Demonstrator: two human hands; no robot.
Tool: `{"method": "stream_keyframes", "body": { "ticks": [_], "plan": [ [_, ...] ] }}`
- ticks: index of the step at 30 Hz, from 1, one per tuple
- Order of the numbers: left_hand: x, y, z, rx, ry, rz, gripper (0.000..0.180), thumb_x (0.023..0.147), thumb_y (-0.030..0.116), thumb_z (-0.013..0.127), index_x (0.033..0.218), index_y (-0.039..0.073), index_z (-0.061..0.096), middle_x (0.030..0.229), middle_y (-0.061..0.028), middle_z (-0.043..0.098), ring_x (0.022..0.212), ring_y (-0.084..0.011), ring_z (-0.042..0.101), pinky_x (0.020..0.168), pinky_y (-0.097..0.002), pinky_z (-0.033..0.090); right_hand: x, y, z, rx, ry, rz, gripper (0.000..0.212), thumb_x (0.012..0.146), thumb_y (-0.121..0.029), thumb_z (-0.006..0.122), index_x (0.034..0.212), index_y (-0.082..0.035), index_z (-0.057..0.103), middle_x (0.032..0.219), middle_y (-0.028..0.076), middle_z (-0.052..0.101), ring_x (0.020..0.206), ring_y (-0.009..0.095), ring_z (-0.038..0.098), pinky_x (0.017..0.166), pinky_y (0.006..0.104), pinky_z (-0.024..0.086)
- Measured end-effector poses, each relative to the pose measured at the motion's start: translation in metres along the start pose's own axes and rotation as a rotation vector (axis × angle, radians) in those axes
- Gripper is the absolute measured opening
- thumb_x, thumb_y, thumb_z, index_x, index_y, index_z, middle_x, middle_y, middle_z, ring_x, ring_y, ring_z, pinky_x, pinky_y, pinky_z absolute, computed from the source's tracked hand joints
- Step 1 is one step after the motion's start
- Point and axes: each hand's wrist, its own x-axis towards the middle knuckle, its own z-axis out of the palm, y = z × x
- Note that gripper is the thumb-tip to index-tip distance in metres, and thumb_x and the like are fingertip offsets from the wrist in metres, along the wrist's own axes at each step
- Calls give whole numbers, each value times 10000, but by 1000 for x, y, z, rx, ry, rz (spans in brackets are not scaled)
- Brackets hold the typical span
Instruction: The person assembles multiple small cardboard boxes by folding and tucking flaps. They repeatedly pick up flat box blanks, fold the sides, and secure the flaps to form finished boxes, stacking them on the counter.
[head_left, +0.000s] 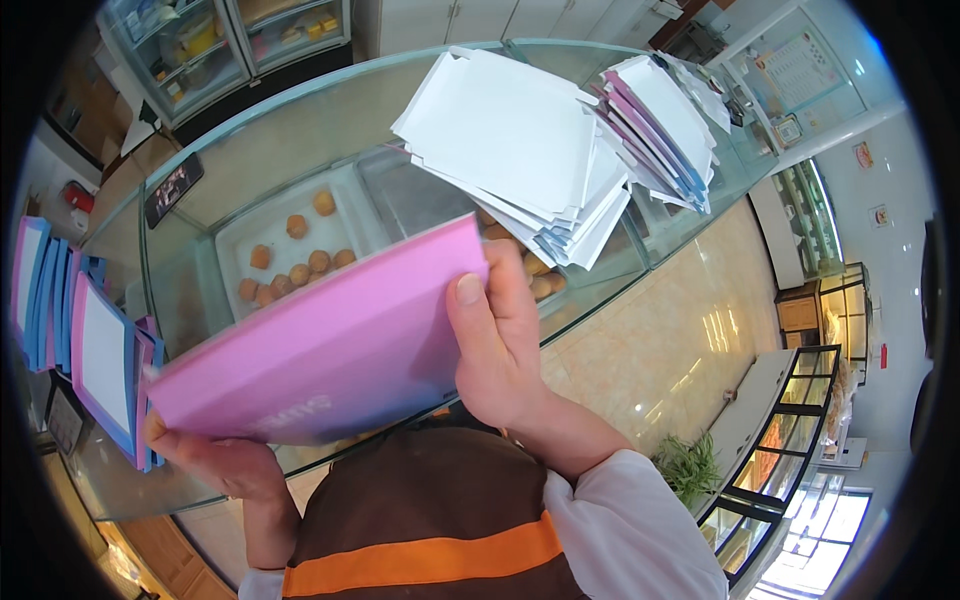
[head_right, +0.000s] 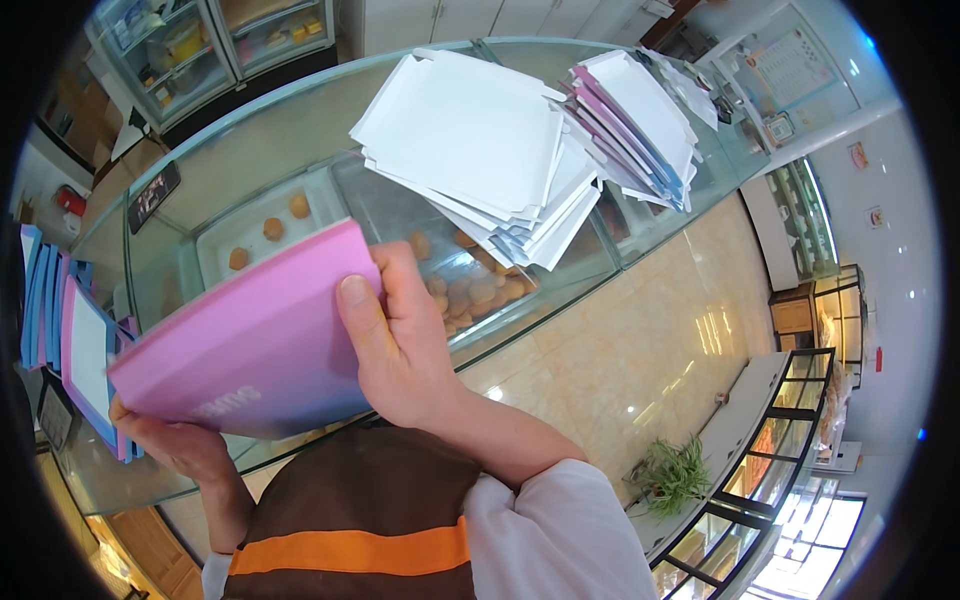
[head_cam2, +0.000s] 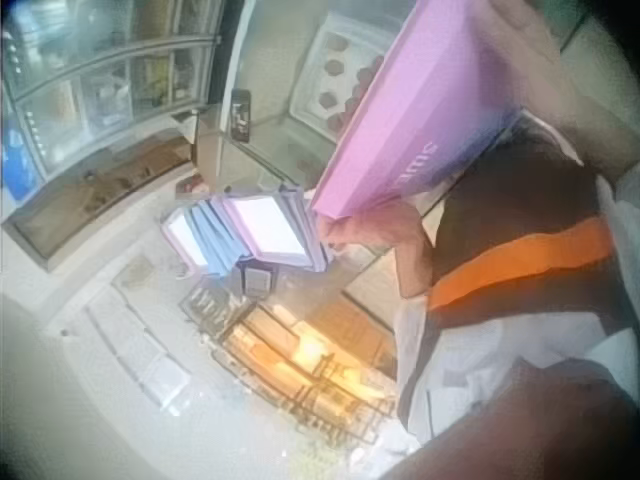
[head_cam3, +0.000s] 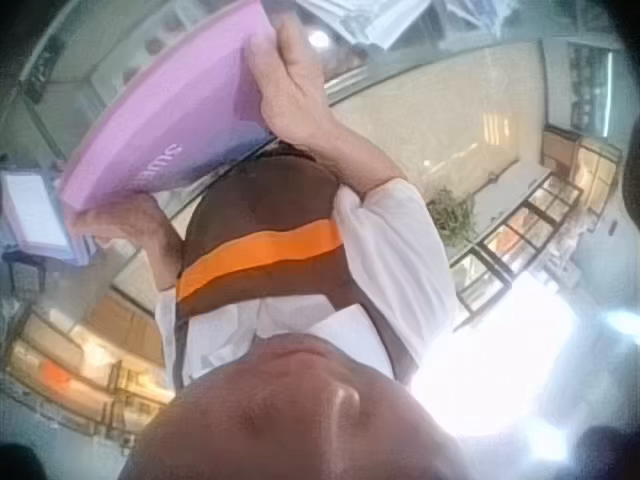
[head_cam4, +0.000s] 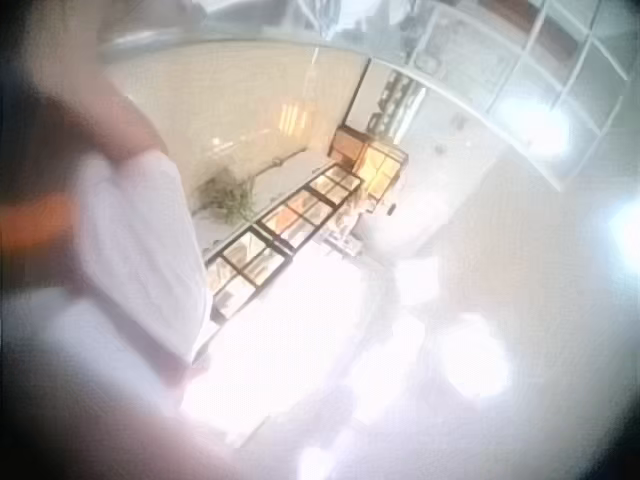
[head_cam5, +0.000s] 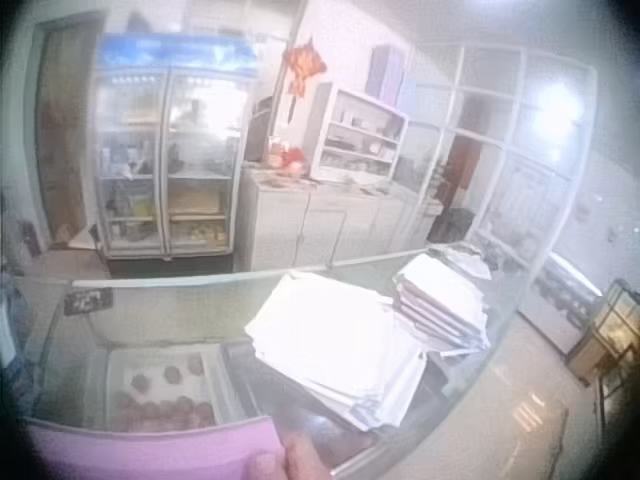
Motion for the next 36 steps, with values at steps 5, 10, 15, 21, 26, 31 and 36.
{"method": "stream_keyframes", "body": {
  "ticks": [5,10,15,21,26,31,36],
  "plan": [
    [6,6,3,-44,-3,-65,254,1102,328,433,1157,81,409,1112,-48,481,996,-104,484,903,-257,390,6,-2,-10,58,27,187,272,1094,-336,476,1134,-67,475,944,-18,501,853,40,431,768,232,399],
    [6,12,7,25,-22,-36,258,1101,329,435,1159,80,402,1081,-31,460,999,-102,462,925,-254,371,7,-8,4,171,254,191,214,1088,-285,506,1029,-84,463,877,-38,470,813,34,394,736,217,379],
    [10,16,12,-19,-55,2,230,1104,287,418,1172,72,461,1077,-33,500,973,-103,476,912,-275,393,3,-1,-7,125,134,145,212,1081,-239,521,952,-87,449,873,-53,471,801,30,393,714,214,377],
    [12,30,7,-27,-200,-176,186,1084,241,450,1072,69,517,954,-11,519,887,-87,466,832,-255,395,-4,2,-1,70,284,286,161,1051,-179,538,903,-117,523,835,-72,458,775,41,387,682,232,362],
    [10,40,11,-268,-196,-83,140,1036,176,533,1058,38,527,966,-17,575,868,-66,490,806,-222,401,-18,-6,-9,234,228,358,192,1024,-231,517,870,-135,457,785,-24,526,750,73,504,715,248,417],
    [10,50,5,-219,-220,-184,274,1051,257,534,1080,-11,577,976,-21,621,867,-48,515,780,-207,410,-24,1,-2,232,253,204,179,1053,-254,479,994,-87,507,995,53,601,941,128,579,865,302,461],
    [2,43,-3,-158,-257,-157,380,1099,285,435,1146,-53,603,1003,-38,648,919,-67,544,822,-226,425,-26,0,7,77,215,113,228,1082,-286,482,1070,-61,523,1044,31,585,955,93,527,879,266,422]
  ]
}}
